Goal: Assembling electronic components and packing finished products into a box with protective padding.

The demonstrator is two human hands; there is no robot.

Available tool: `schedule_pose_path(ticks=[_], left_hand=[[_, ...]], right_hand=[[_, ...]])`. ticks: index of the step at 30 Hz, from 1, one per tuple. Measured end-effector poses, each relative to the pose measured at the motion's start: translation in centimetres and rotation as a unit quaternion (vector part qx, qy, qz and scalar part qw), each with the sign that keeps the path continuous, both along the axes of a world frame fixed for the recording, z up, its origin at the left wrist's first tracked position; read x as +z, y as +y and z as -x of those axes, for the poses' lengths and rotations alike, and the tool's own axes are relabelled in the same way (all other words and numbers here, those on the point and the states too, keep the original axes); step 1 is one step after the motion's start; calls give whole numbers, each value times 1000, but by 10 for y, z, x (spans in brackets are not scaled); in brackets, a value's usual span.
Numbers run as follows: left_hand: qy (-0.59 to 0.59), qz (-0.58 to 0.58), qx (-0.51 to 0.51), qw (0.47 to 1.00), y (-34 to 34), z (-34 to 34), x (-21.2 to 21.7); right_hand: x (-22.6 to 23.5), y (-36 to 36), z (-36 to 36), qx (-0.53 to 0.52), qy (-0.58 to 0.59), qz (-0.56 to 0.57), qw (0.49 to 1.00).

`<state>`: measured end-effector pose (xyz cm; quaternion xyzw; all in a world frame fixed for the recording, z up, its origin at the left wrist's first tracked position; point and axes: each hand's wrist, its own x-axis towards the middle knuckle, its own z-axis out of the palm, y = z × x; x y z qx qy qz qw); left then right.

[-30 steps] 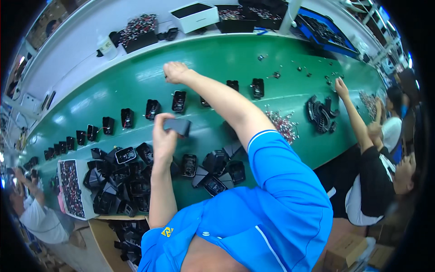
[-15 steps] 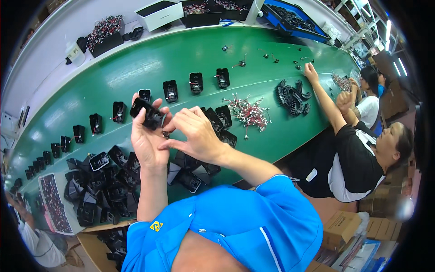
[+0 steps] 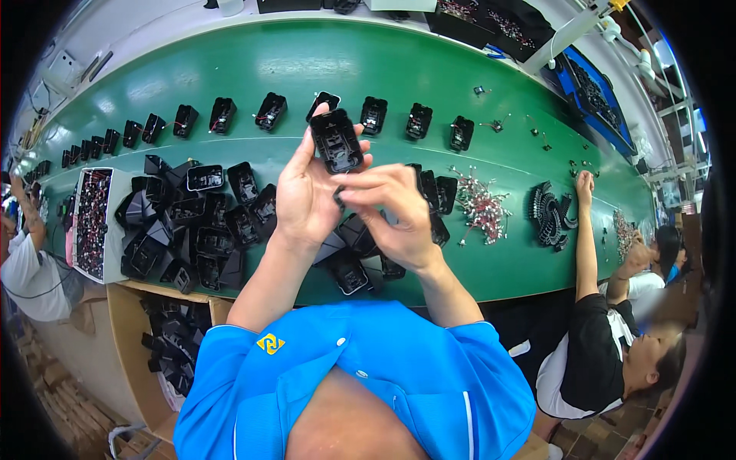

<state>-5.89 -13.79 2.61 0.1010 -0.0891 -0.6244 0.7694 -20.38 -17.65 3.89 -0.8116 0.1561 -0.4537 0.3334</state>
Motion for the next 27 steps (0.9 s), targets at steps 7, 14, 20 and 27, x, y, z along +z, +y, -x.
schedule_pose_path(ticks=[7,14,20,27], left_hand=[[-128,-41,18,991,2,16,13],[-188,-60,8,980,-1,4,3],[-216,-76,4,973,-3,3,0],[-386,-66,71,917,-3,16,18]], right_hand=[[12,-18,-2,-129,42,100,986],[13,-16,-3,-165,101,119,974],[12,-12,-4,-185,125,83,971],[6,-11,-4,-237,126,85,959]])
